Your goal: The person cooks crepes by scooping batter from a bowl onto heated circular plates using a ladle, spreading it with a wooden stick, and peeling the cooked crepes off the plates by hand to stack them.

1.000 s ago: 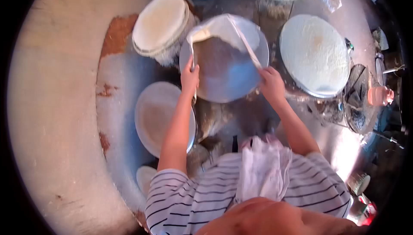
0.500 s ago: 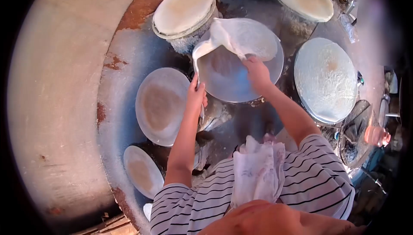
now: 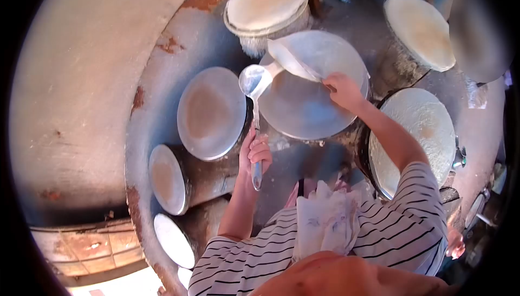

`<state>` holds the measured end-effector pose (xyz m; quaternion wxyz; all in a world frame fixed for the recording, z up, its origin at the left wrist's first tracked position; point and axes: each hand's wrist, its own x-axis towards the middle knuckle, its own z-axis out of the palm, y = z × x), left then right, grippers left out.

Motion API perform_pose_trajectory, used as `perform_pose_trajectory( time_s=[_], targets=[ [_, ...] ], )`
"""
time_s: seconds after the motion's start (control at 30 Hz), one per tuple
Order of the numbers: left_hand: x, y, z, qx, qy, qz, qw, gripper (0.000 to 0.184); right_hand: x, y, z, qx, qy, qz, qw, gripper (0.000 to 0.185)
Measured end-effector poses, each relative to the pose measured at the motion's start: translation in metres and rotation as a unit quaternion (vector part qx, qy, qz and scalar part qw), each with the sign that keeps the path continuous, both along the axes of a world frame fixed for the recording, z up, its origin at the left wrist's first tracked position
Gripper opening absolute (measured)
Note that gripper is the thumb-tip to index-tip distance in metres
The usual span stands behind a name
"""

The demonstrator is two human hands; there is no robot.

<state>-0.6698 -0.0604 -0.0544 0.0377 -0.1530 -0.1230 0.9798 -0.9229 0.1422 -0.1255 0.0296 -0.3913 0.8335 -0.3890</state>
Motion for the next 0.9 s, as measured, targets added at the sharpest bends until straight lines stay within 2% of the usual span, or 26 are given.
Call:
perform_pose_trajectory(
  time_s=[0.1, 0.13, 0.23, 0.27, 0.3, 0.33, 0.37, 0.43, 0.47, 0.57, 0.6, 0.63, 0.67, 0.7, 0.73, 0.8, 0.83, 0.87, 0.9],
  targets=[
    [0.018, 0.038, 0.043, 0.049, 0.05, 0.03, 0.997, 0.041, 0.009, 0.023, 0.006, 0.005, 0.005, 0.095, 0.995, 0.029],
    [0.023, 0.046, 0.058, 0.037, 0.052, 0.038, 0.997, 0.044, 0.005, 0.029, 0.011, -0.003, 0.014, 0.12, 0.993, 0.029],
    [0.029, 0.067, 0.085, -0.069, 0.105, 0.08, 0.989, 0.046, -0.019, 0.068, 0.038, -0.035, -0.101, 0.137, 0.985, 0.031],
    [0.028, 0.071, 0.085, -0.113, 0.131, 0.089, 0.981, 0.046, -0.035, 0.068, 0.034, -0.052, -0.11, 0.065, 0.99, 0.032],
    [0.017, 0.065, 0.068, -0.162, 0.143, 0.048, 0.975, 0.046, -0.059, 0.066, 0.028, -0.065, -0.12, -0.007, 0.991, 0.032],
    [0.004, 0.062, 0.054, -0.096, 0.071, 0.066, 0.991, 0.046, -0.092, 0.053, -0.004, -0.098, -0.045, 0.035, 0.994, 0.032],
    [-0.009, 0.061, 0.045, -0.032, 0.005, 0.082, 0.996, 0.045, -0.09, 0.044, -0.003, -0.071, -0.018, 0.086, 0.994, 0.031],
    [-0.014, 0.066, 0.039, 0.03, 0.059, 0.053, 0.996, 0.044, -0.069, 0.019, 0.009, -0.026, 0.041, 0.178, 0.983, 0.03],
    [-0.004, 0.068, 0.039, 0.061, 0.068, 0.039, 0.995, 0.044, -0.058, 0.02, 0.01, -0.044, 0.033, 0.193, 0.98, 0.027],
    [0.005, 0.085, 0.09, -0.033, 0.046, 0.032, 0.998, 0.039, -0.057, 0.064, 0.043, 0.07, -0.153, 0.187, 0.968, 0.026],
    [0.003, 0.09, 0.101, -0.075, 0.053, 0.023, 0.995, 0.034, -0.081, 0.07, 0.034, 0.047, -0.143, 0.213, 0.965, 0.028],
    [0.001, 0.096, 0.112, -0.117, 0.06, 0.014, 0.991, 0.03, -0.101, 0.064, 0.017, 0.036, -0.085, 0.221, 0.971, 0.029],
    [-0.009, 0.084, 0.085, -0.158, 0.135, -0.038, 0.977, 0.019, -0.109, 0.042, 0.01, 0.003, -0.086, 0.163, 0.983, 0.026],
    [-0.025, 0.088, 0.085, -0.137, 0.034, -0.009, 0.99, 0.021, -0.111, 0.021, 0.009, -0.031, -0.077, 0.1, 0.991, 0.024],
    [-0.04, 0.092, 0.086, -0.123, -0.065, 0.026, 0.99, 0.023, -0.107, 0.01, 0.007, -0.05, -0.037, 0.166, 0.984, 0.023],
    [-0.041, 0.091, 0.092, -0.007, -0.027, 0.019, 0.999, 0.034, -0.089, -0.01, 0.004, -0.096, 0.038, 0.289, 0.952, 0.021],
    [-0.037, 0.092, 0.095, 0.054, -0.013, 0.014, 0.998, 0.043, -0.088, -0.002, 0.008, -0.063, 0.0, 0.299, 0.952, 0.02],
    [-0.025, 0.095, 0.108, 0.043, -0.042, 0.059, 0.996, 0.045, -0.086, 0.018, 0.02, -0.022, -0.044, 0.315, 0.948, 0.019],
    [-0.019, 0.091, 0.119, -0.024, -0.024, 0.051, 0.998, 0.044, -0.088, 0.035, 0.027, 0.022, -0.086, 0.333, 0.939, 0.018]
  ],
)
